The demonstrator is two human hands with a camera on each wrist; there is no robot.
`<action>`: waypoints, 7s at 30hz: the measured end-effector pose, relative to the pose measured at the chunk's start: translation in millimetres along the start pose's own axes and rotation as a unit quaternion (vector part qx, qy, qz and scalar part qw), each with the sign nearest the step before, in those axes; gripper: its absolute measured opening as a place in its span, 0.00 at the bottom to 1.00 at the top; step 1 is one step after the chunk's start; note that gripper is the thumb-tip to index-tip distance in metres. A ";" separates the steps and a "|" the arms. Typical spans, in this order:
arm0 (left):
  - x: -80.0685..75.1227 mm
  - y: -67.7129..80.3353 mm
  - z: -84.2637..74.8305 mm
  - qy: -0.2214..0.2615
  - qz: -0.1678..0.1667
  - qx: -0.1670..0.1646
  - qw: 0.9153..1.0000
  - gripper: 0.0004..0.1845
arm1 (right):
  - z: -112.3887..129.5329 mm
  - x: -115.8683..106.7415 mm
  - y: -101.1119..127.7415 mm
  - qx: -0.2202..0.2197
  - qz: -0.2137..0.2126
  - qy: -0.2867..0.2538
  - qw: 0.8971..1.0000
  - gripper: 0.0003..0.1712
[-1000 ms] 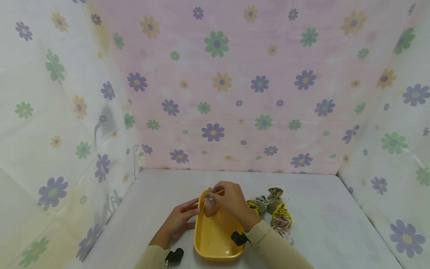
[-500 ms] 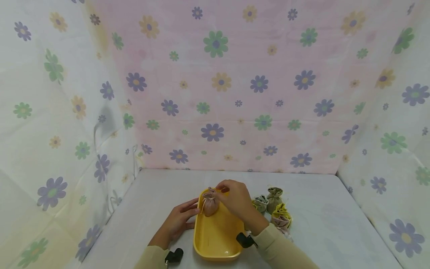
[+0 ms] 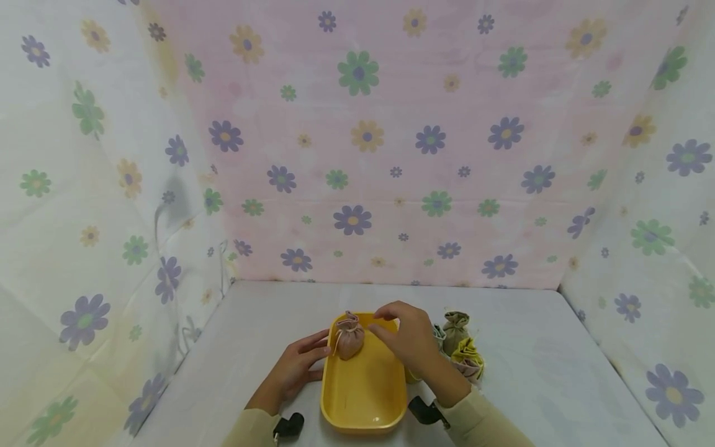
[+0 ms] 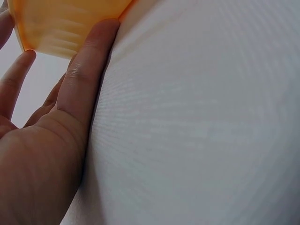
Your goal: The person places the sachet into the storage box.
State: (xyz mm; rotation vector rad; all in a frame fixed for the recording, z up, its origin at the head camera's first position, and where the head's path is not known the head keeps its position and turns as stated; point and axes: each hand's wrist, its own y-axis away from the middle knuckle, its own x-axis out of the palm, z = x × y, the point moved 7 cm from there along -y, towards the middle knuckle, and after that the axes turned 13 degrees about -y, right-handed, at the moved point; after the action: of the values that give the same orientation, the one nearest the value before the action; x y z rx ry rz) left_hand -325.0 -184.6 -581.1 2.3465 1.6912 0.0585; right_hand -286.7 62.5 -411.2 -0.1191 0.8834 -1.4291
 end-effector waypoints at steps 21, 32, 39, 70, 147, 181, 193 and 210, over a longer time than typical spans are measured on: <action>-0.5 1.0 -0.2 -0.007 -0.018 -0.010 1.000 0.38 | -9.9 -49.4 45.6 0.041 -0.059 0.048 0.996 0.11; 0.6 -0.9 1.3 -0.002 -0.017 -0.011 1.000 0.39 | -20.8 -70.2 66.6 0.034 -0.101 0.072 0.992 0.17; -0.6 -1.1 2.8 -0.009 -0.019 -0.009 1.000 0.39 | -33.4 -85.7 81.9 0.087 -0.124 0.068 0.986 0.16; -1.3 -0.2 3.0 -0.005 -0.028 -0.013 1.000 0.39 | -104.6 -110.1 136.0 0.360 -0.121 0.038 0.924 0.46; -1.1 1.4 1.9 -0.006 -0.030 -0.018 0.999 0.38 | -53.1 -93.9 96.7 0.206 -0.124 -0.007 0.971 0.14; -1.9 -0.9 3.6 -0.007 -0.036 -0.027 0.999 0.37 | -28.6 -58.9 54.1 0.114 -0.084 -0.104 0.984 0.09; -1.1 -2.7 3.4 -0.005 -0.033 -0.022 0.999 0.37 | -30.8 -45.6 42.2 0.126 -0.059 -0.092 0.986 0.12; -0.7 -3.1 5.6 -0.004 -0.034 -0.024 0.999 0.37 | -38.0 -25.0 26.8 0.141 -0.018 -0.086 0.986 0.13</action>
State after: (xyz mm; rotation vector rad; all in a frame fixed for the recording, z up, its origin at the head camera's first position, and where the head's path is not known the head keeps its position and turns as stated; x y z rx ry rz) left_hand -327.1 -185.4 -587.1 2.2490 1.7451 0.0758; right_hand -284.8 106.0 -441.1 -0.0445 0.5329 -1.5385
